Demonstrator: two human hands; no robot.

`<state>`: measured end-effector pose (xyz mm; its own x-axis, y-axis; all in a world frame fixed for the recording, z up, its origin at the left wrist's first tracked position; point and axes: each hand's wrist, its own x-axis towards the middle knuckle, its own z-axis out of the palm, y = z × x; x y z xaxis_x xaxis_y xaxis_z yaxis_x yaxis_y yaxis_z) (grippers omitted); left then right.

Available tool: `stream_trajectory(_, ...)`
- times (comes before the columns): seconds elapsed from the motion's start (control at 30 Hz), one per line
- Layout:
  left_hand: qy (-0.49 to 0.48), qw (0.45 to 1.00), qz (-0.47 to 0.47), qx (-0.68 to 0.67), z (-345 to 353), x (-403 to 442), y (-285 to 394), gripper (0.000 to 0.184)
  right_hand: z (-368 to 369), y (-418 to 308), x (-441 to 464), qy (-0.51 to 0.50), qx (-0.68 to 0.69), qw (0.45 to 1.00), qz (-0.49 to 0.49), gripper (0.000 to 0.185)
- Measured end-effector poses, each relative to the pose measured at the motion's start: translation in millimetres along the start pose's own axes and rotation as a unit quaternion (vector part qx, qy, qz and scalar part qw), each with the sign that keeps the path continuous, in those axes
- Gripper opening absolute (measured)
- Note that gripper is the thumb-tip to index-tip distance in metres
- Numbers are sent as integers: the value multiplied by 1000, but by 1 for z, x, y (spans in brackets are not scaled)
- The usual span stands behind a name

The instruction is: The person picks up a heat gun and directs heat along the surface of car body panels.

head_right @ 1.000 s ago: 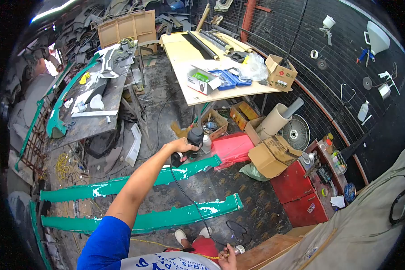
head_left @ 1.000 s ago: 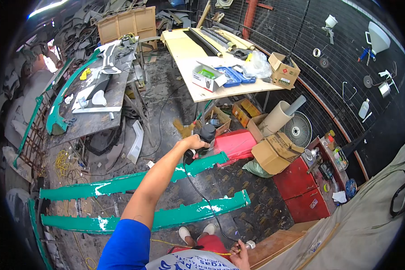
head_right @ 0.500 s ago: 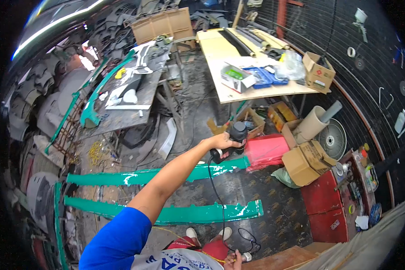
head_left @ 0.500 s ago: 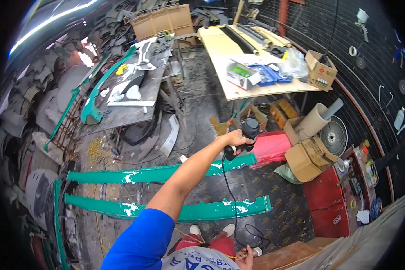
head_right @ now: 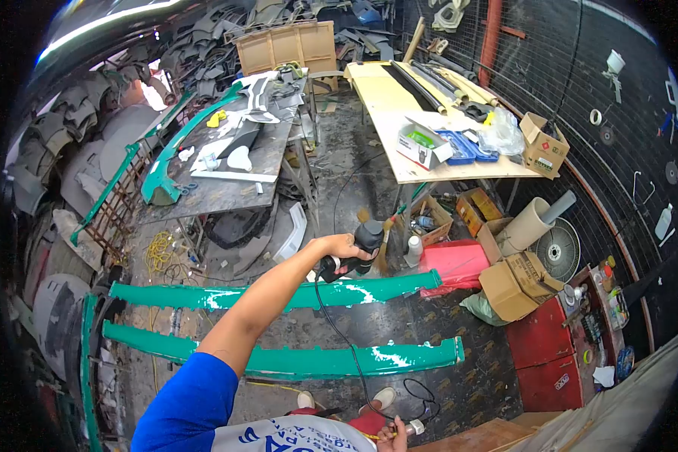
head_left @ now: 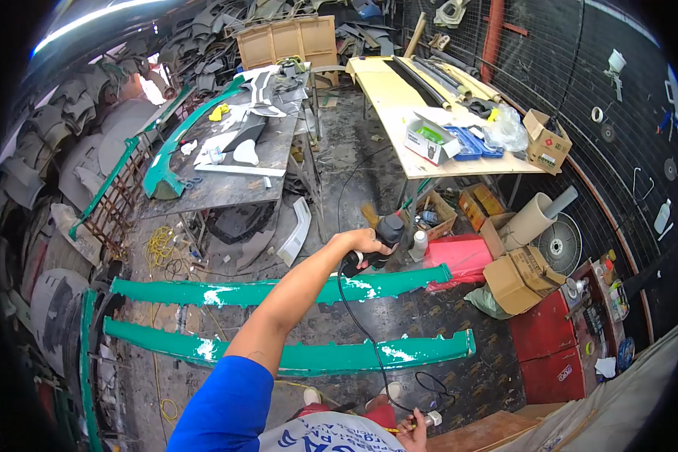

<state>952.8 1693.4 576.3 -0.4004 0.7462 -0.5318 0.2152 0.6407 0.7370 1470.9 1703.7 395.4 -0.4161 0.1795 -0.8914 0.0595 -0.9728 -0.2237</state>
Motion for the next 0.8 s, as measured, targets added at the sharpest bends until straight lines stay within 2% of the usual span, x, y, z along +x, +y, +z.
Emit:
stream_trajectory(0.3, 39, 996, -83, 24, -29, -90, -74, 47, 14, 60, -2, -44, -6, 999, -20, 30)
stream_trajectory(0.47, 51, 995, -83, -2, -42, -130, -110, 55, 45, 84, -26, -92, 28, 995, -19, 29)
stream_trajectory(0.57, 72, 993, -97, -8, -49, -161, -125, 47, 51, 96, -18, -66, 40, 997, -5, 21)
stream_trajectory(0.7, 83, 992, -100, -7, -62, -184, -165, 48, 49, 112, -4, -85, 23, 996, 4, 22)
stream_trajectory(0.77, 77, 992, -98, -24, -70, -187, -195, 47, 40, 118, 8, -211, -38, 976, 31, 30)
stream_trajectory(0.8, 83, 992, -97, -12, -73, -190, -208, 46, 40, 122, 9, -211, -42, 976, 34, 30)
